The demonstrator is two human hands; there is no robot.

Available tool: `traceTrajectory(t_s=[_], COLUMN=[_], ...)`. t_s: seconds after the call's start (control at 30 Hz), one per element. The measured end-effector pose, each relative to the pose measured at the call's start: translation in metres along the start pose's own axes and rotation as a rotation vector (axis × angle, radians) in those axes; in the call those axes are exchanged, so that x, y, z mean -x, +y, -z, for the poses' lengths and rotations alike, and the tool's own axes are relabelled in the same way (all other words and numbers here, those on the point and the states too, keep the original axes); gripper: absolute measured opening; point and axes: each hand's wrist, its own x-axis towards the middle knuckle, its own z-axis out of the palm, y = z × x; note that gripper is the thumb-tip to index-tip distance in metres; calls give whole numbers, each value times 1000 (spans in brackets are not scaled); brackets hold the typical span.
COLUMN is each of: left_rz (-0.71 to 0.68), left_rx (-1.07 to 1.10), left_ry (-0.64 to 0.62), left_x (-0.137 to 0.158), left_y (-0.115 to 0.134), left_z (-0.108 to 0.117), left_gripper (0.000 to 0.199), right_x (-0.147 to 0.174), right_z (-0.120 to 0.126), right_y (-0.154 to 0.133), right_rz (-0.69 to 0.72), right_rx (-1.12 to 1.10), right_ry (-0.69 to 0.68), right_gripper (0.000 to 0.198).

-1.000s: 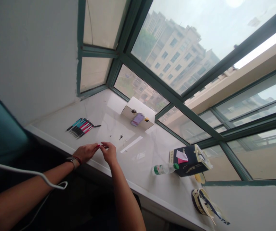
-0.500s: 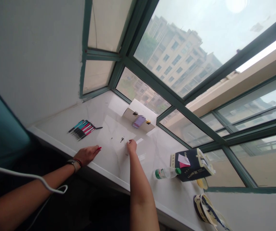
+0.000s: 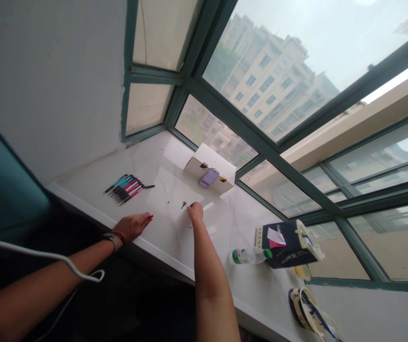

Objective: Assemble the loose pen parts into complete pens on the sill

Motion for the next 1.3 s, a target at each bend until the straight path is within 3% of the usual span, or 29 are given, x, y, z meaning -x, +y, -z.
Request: traceTrajectory(t_s=[0.17,0.53,0.77,1.3], left_rz=[-5,6,21,8], left_rx=[4,7,28,-12], left_ry=[8,8,0,5], left_x=[0,0,0,0], left_y=[-1,-2,-1,1], left_z=[0,-3,-2,0], left_gripper=[45,47,46,47], right_x=[3,9,16,27], right_z=[-4,3,9,-6], right_y=[-6,9,19,13], right_rz=[-44,7,67,120], right_rx=[24,20,13,32], right_ry=[-56,60,35,45], right_gripper=[14,23,23,20])
